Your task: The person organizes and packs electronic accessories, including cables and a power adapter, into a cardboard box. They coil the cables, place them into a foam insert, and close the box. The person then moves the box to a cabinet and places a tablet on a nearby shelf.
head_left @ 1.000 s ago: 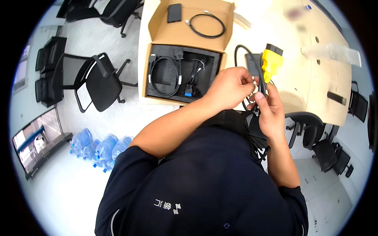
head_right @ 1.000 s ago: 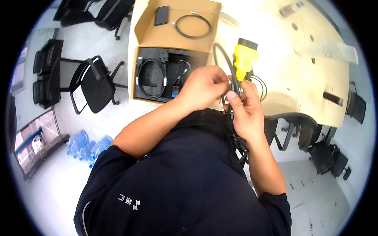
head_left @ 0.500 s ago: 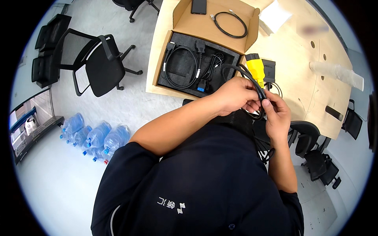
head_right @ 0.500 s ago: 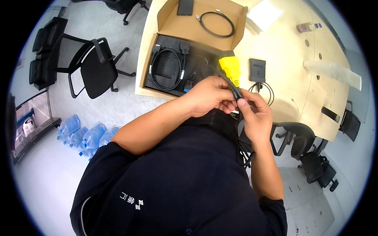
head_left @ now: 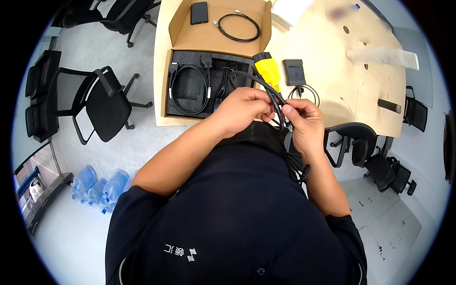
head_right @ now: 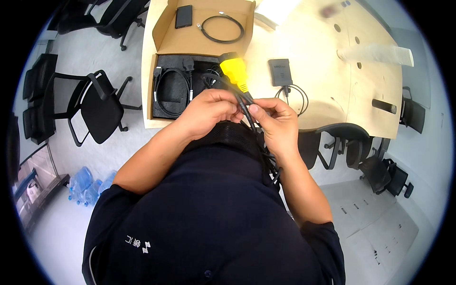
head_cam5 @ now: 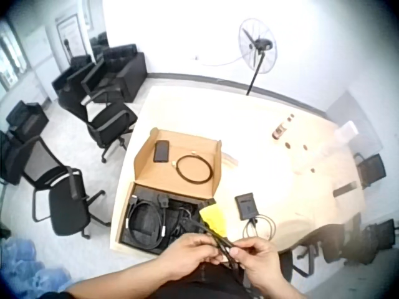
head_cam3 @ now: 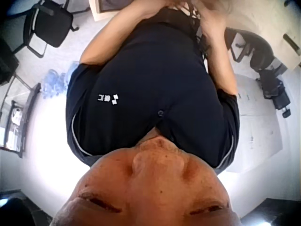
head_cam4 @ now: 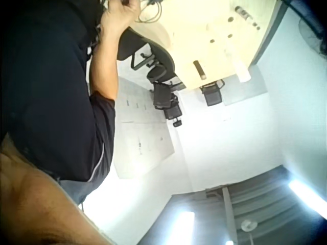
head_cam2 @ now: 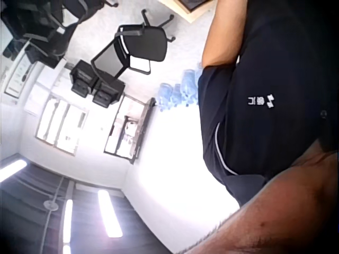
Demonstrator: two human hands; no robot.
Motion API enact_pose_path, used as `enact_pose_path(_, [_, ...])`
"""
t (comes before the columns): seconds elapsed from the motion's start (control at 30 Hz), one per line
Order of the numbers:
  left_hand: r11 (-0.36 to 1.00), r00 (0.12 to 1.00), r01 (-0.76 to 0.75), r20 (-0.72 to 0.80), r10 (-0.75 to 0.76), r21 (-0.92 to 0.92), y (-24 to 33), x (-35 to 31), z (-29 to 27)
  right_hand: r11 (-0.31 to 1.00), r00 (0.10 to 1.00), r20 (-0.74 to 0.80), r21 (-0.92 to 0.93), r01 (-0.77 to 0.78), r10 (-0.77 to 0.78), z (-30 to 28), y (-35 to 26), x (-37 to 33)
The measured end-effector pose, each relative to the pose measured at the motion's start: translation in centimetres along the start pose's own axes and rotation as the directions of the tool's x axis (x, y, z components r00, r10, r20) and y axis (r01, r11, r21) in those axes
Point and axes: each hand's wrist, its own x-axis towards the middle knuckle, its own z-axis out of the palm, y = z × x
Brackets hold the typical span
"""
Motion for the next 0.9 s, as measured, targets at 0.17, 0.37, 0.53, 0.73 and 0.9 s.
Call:
enact_pose_path(0.17, [0.980, 0.995, -0.090, -0.038, 0.098, 0.177, 0.0, -0.4, 1.3, 0.998, 0.999, -0.029, -0.056, 0.020, -0.021, -0.4, -0.1, 0.1])
enact_pose_path(0.37, [0.975, 0.965, -0.181, -0.168, 0.202, 0.130, -1.0, 0.3, 2.3, 0.991, 0.993, 0.019, -0.062, 0.119, -0.118, 0.4, -1.5, -0.1])
enact_pose_path(0.53, [0.913, 0.922, -0.264, -0.196, 0.334, 0.311, -0.8, 0.8, 3.3, 0.930, 0.968, 0.041, -0.269, 0.251, -0.249, 0.0, -1.3, 0.3])
enact_pose_path(0.73, [-0.002, 0.563, -0.425, 0.266, 0.782, 0.905, 2.9, 0.1, 3.7, 0.936, 0.983, 0.046, -0.299, 0.185, -0.180, -1.5, -1.5, 1.3])
enact_pose_path(0.9, [-0.319, 0.541, -0.529, 0.602, 0.587, 0.787, 6.3, 1.0, 3.5, 0.930, 0.990, 0.092, -0.342, 0.135, -0.110, -1.7, -3.1, 1.5])
